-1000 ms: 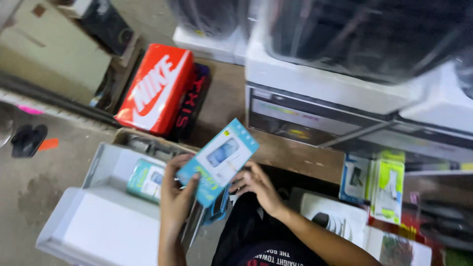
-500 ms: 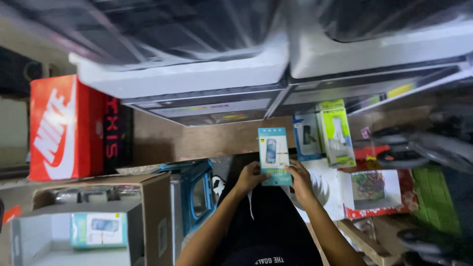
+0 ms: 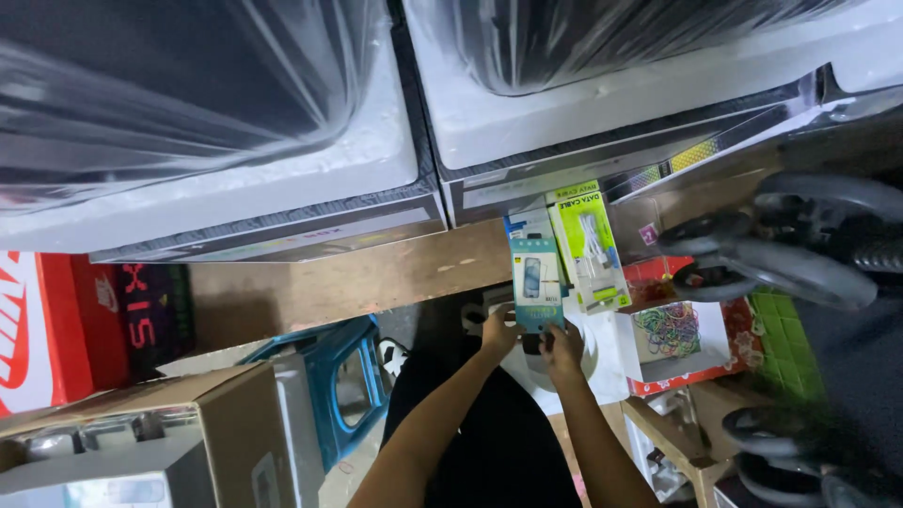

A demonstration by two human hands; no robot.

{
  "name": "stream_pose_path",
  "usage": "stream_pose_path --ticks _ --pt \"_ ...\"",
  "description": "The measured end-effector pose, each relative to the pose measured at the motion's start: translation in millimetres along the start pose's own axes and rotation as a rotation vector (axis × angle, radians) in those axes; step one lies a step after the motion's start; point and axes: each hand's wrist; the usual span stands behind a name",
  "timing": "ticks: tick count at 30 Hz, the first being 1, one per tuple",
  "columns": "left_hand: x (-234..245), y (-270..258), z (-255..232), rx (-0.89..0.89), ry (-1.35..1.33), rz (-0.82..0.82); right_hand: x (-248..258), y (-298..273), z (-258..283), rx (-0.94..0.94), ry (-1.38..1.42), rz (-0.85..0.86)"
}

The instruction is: Organizing and packing various electronic accessories like USB cables into boxes.

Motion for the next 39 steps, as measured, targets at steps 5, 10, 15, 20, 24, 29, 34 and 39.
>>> stream_pose_path --ticks 5,10,15,20,24,29,34,39 --pt "-10 11 -8 -0.068 0.14 -0.12 12 46 -22 0.12 0.132 0.011" --pt "-21 29 2 -0.218 0.281 -0.279 -3 60 -25 0.133 0.362 -0.194" --pt "-33 35 -8 -0.396 0.272 -0.287 -15 64 -13 0.064 0.221 -0.194" --pt "-40 36 -18 -0.31 0.273 -0.203 -29 34 3 0.162 0.117 0.008" --pt "-36 42 -17 -0.312 0.313 -0.163 -17 44 -12 0.096 0.172 0.082" --pt "-11 22 -17 -0.291 0.28 -0.173 -23 20 -7 0.118 0.031 0.033" --pt "72 -50 -51 -0.254 0.102 -0.01 -42 -7 -17 0.257 -0.249 -0.139" --pt "200 -180 -99 -0.404 -0.006 -0.065 -104 -51 -56 0.357 -0.535 0.117"
Point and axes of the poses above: each hand's wrist, its own y-axis towards the middle knuckle, its own x-axis out of the back of the hand, z = x × y, and after that the axes turned 4 degrees about y, right-handed
